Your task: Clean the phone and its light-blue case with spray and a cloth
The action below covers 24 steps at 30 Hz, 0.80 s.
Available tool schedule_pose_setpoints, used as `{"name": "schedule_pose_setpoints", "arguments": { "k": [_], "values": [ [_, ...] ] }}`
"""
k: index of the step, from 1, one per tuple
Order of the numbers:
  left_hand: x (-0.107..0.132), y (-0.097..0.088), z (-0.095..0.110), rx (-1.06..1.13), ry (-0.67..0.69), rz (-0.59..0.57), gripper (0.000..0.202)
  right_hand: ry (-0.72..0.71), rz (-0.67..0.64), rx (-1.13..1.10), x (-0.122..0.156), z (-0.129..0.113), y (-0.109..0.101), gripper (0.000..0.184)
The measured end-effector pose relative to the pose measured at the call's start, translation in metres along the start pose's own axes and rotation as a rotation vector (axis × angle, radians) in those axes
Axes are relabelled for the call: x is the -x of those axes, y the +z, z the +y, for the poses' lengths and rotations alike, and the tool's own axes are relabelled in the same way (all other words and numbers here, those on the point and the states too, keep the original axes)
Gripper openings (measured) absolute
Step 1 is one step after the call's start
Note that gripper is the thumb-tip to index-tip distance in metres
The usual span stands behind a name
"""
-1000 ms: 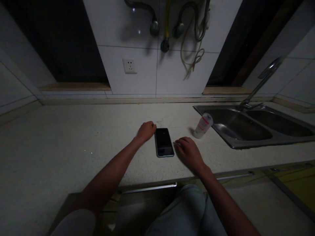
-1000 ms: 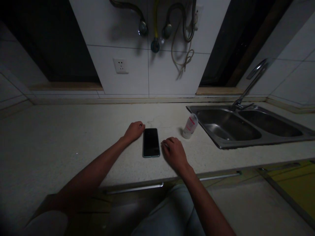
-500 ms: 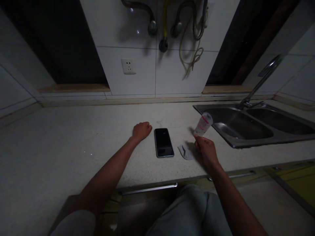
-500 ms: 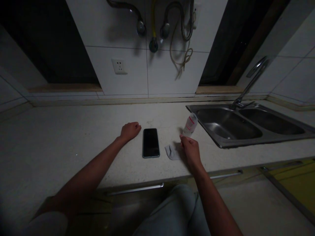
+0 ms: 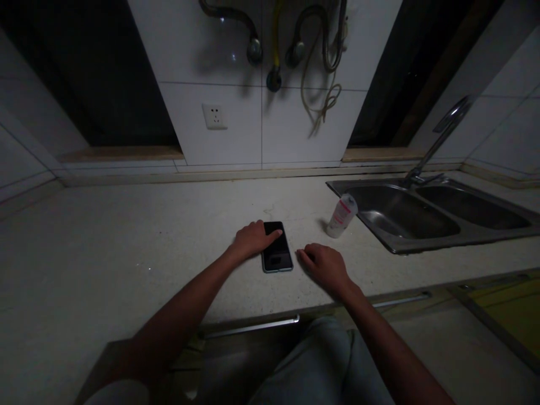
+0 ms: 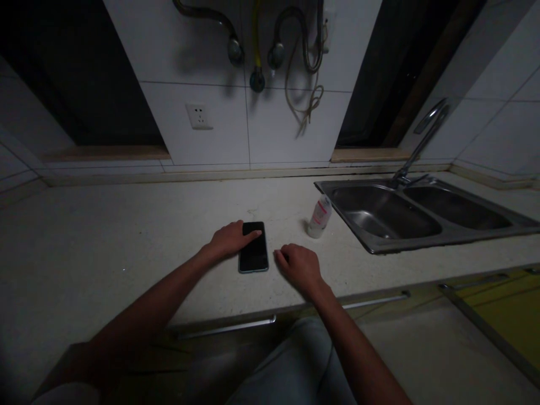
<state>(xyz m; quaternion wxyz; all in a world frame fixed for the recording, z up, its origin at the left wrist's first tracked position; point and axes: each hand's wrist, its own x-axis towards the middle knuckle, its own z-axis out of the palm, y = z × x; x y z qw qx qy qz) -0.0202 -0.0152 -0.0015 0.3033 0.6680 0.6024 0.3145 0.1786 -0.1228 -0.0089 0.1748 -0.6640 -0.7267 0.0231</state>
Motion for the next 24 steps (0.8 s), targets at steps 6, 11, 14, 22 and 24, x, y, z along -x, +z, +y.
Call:
{"name": "schedule_pose_setpoints", "arguments": {
  "k": [6,11,14,22,24],
  "values": [
    [0.014,0.007,0.006,-0.313,0.120,-0.026,0.082,-0.036,-0.040,0.088,-0.003,-0.002,-0.002,0.038],
    [0.023,0.016,0.011,-0.478,0.212,-0.044,0.094,-0.082,-0.104,0.073,-0.011,0.002,-0.005,0.036],
    [0.024,0.020,0.014,-0.467,0.239,-0.045,0.097,-0.093,-0.131,0.068,-0.015,0.004,-0.004,0.035],
    [0.020,0.014,0.019,-0.543,0.212,-0.096,0.103,0.050,0.521,-0.245,-0.004,0.027,-0.003,0.054],
    [0.018,0.012,0.018,-0.546,0.212,-0.090,0.102,0.135,0.742,-0.345,-0.004,0.034,-0.008,0.049]
  ]
}}
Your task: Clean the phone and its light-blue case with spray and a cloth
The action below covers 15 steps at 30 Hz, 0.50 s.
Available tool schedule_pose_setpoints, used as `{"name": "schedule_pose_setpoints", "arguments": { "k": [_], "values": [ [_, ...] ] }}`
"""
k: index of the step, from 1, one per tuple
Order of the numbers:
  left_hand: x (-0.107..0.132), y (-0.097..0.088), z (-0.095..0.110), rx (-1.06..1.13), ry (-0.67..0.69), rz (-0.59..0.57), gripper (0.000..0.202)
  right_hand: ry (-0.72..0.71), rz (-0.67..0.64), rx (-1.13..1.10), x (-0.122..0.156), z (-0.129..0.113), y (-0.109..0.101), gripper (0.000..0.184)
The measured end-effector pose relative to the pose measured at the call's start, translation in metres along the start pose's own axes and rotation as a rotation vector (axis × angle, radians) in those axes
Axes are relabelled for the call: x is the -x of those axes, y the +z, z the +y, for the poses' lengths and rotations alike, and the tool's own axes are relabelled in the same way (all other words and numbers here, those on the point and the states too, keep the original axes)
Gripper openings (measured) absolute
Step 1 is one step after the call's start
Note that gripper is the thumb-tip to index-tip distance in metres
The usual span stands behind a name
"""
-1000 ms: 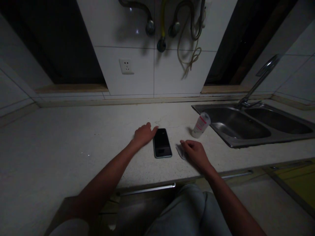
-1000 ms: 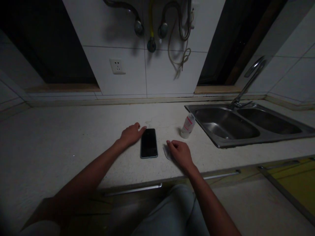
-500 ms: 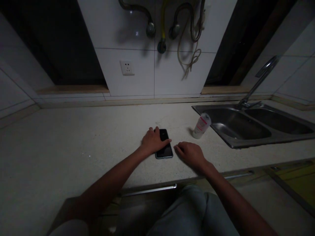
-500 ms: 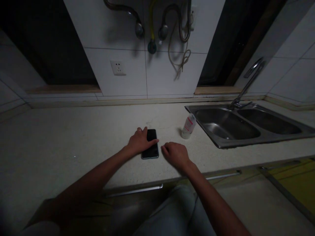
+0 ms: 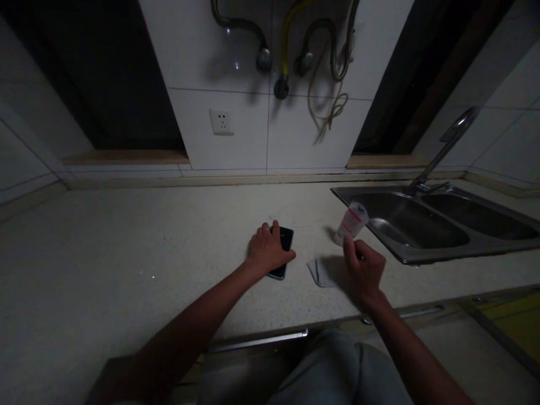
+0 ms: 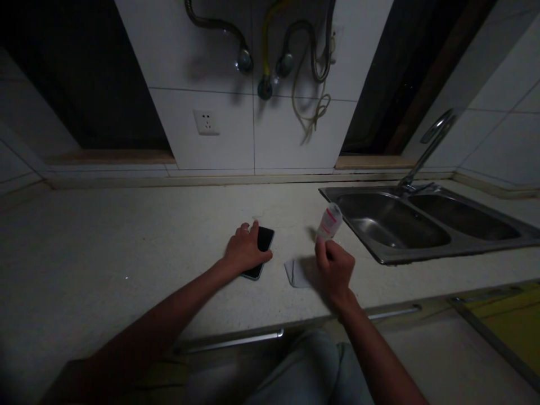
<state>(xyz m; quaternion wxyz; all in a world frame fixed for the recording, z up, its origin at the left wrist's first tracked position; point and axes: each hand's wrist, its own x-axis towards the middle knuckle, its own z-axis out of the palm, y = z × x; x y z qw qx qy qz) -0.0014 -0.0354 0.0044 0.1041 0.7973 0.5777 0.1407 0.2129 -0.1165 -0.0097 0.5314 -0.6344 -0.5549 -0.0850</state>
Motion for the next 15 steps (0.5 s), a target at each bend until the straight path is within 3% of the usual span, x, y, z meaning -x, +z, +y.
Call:
{"name": "schedule_pose_setpoints", "arguments": {
  "k": [2,4,7,9,11,15],
  "values": [
    [-0.001,0.000,-0.002,-0.006,-0.005,0.009,0.100,0.092,0.168,-0.073,-0.005,0.004,-0.002,0.036],
    [-0.001,-0.001,-0.003,-0.012,-0.015,0.001,0.097,0.141,0.256,-0.131,-0.010,0.009,-0.002,0.033],
    [-0.001,-0.002,-0.003,-0.007,-0.031,-0.025,0.090,0.131,0.280,-0.135,-0.015,0.020,0.001,0.057],
    [-0.001,-0.004,-0.002,-0.009,-0.044,-0.038,0.086,0.136,0.224,-0.081,-0.018,0.029,0.004,0.073],
    [-0.001,-0.007,0.000,-0.027,-0.061,-0.049,0.084,0.201,0.085,-0.039,-0.022,0.038,0.008,0.079],
    [-0.003,-0.006,0.000,-0.050,-0.087,-0.062,0.093,0.410,-0.262,-0.110,-0.036,0.054,0.019,0.056]
  ]
}}
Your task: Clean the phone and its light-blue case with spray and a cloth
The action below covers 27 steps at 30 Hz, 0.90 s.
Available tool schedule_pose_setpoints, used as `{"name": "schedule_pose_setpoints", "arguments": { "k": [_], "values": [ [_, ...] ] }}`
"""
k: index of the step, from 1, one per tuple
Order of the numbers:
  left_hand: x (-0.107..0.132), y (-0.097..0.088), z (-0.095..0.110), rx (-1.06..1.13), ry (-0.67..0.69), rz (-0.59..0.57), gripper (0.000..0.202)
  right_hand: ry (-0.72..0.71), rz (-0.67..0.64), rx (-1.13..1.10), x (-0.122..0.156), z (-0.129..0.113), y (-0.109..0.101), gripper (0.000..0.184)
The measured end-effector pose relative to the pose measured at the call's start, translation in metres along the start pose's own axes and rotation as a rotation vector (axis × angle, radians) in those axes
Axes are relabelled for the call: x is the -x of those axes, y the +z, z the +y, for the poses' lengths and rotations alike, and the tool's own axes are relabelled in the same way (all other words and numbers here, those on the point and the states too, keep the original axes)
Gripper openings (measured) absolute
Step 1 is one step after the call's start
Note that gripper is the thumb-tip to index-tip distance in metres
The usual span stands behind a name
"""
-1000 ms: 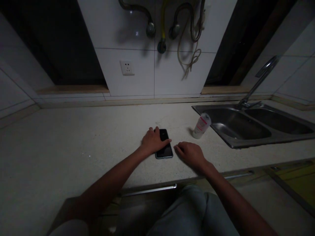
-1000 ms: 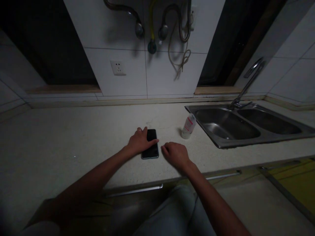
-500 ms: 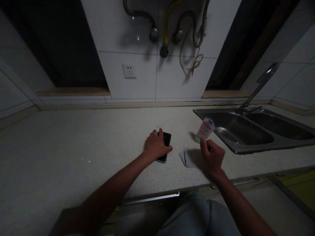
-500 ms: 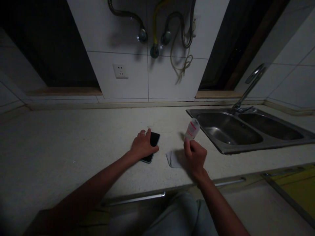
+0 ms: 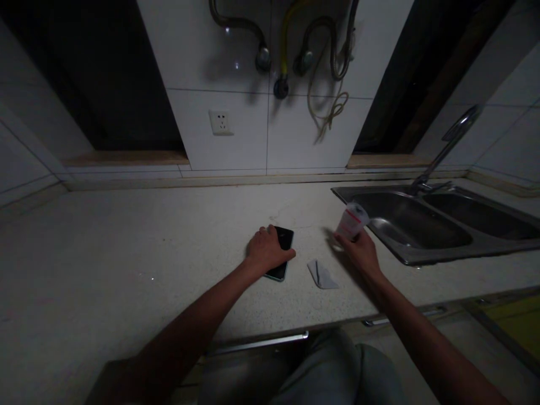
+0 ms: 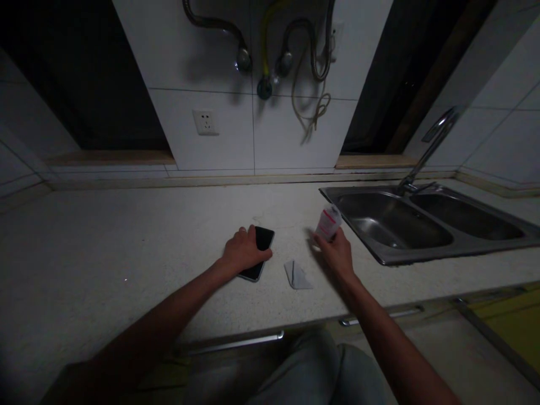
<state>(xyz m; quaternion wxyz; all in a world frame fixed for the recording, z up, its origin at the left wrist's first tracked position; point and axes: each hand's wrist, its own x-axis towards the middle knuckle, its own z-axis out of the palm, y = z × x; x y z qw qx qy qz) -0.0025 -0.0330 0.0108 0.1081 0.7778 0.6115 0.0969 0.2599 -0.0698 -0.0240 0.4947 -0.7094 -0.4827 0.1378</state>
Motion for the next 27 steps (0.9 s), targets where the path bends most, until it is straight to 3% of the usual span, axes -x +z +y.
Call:
{"name": "schedule_pose_setpoints", "arguments": {
  "k": [5,10,14,17,22,27],
  "values": [
    [-0.006,0.005,-0.005,0.068,-0.013,0.021,0.105,-0.149,-0.193,0.066,-0.026,0.001,0.015,0.055],
    [-0.012,0.005,-0.014,0.248,-0.045,0.055,0.108,-0.223,-0.232,-0.007,-0.042,0.001,0.045,0.054],
    [-0.019,0.002,-0.017,0.659,-0.084,0.194,0.105,-0.215,-0.271,-0.135,-0.045,0.004,0.052,0.055],
    [-0.024,0.002,-0.015,1.116,-0.222,0.240,0.103,-0.172,-0.327,-0.202,-0.043,0.006,0.046,0.054],
    [-0.030,0.006,-0.014,1.640,-0.397,-0.023,0.046,-0.158,-0.343,-0.249,-0.039,0.007,0.039,0.055],
    [-0.038,0.008,-0.022,1.875,-0.517,-0.116,0.027,-0.151,-0.345,-0.209,-0.040,0.007,0.039,0.057]
  ]
}}
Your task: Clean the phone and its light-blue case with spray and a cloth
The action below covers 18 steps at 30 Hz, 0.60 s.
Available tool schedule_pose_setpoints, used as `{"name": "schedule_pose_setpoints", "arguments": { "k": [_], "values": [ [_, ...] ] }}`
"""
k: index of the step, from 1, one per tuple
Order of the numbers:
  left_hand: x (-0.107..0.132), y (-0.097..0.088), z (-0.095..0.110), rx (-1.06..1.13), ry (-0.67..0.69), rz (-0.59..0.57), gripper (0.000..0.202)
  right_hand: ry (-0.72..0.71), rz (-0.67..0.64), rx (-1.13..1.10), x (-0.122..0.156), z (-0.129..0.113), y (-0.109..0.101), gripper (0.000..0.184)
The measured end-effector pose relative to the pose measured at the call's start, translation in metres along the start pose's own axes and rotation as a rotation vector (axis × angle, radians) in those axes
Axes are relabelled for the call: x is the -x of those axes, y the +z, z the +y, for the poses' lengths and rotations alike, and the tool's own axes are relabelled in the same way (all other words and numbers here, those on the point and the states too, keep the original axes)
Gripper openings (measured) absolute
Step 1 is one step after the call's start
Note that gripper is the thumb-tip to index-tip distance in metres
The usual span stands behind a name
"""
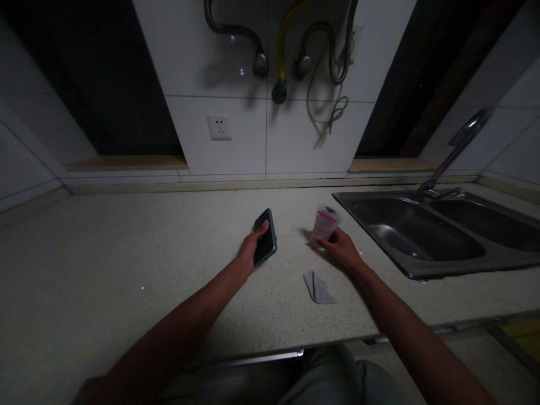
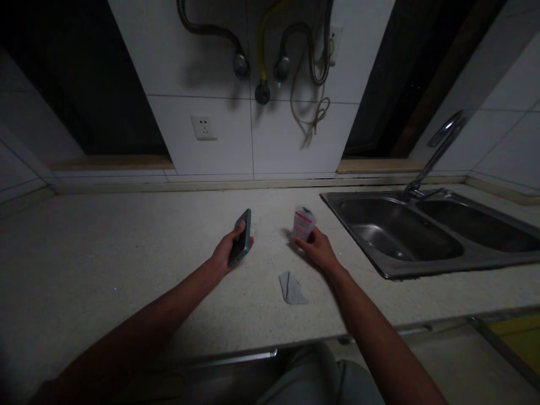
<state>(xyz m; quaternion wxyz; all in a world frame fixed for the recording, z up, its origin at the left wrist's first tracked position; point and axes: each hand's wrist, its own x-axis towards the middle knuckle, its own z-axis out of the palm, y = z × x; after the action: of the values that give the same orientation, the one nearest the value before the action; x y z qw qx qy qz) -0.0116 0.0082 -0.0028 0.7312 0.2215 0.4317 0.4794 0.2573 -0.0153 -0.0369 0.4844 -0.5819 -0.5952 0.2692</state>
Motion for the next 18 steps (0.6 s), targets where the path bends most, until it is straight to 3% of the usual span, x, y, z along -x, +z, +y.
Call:
{"name": "schedule_pose_setpoints", "arguments": {
  "k": [4,9,15,18],
  "values": [
    [-0.0007,-0.0044,0.0029,0.167,-0.117,-0.150,0.027,0.004,0.002,-0.009,0.0003,-0.0008,-0.0003,0.058],
    [-0.0008,-0.0071,-0.0002,0.202,-0.246,-0.360,0.035,-0.005,-0.005,-0.014,0.0012,-0.0029,0.0001,0.057],
    [0.0020,0.0008,-0.0030,0.212,-0.299,-0.388,0.048,0.011,0.099,0.002,0.0007,-0.0025,-0.0036,0.059],
    [0.0030,0.0024,-0.0024,0.195,-0.288,-0.367,0.050,-0.118,0.169,-0.059,0.0006,-0.0089,-0.0086,0.063]
  ]
}}
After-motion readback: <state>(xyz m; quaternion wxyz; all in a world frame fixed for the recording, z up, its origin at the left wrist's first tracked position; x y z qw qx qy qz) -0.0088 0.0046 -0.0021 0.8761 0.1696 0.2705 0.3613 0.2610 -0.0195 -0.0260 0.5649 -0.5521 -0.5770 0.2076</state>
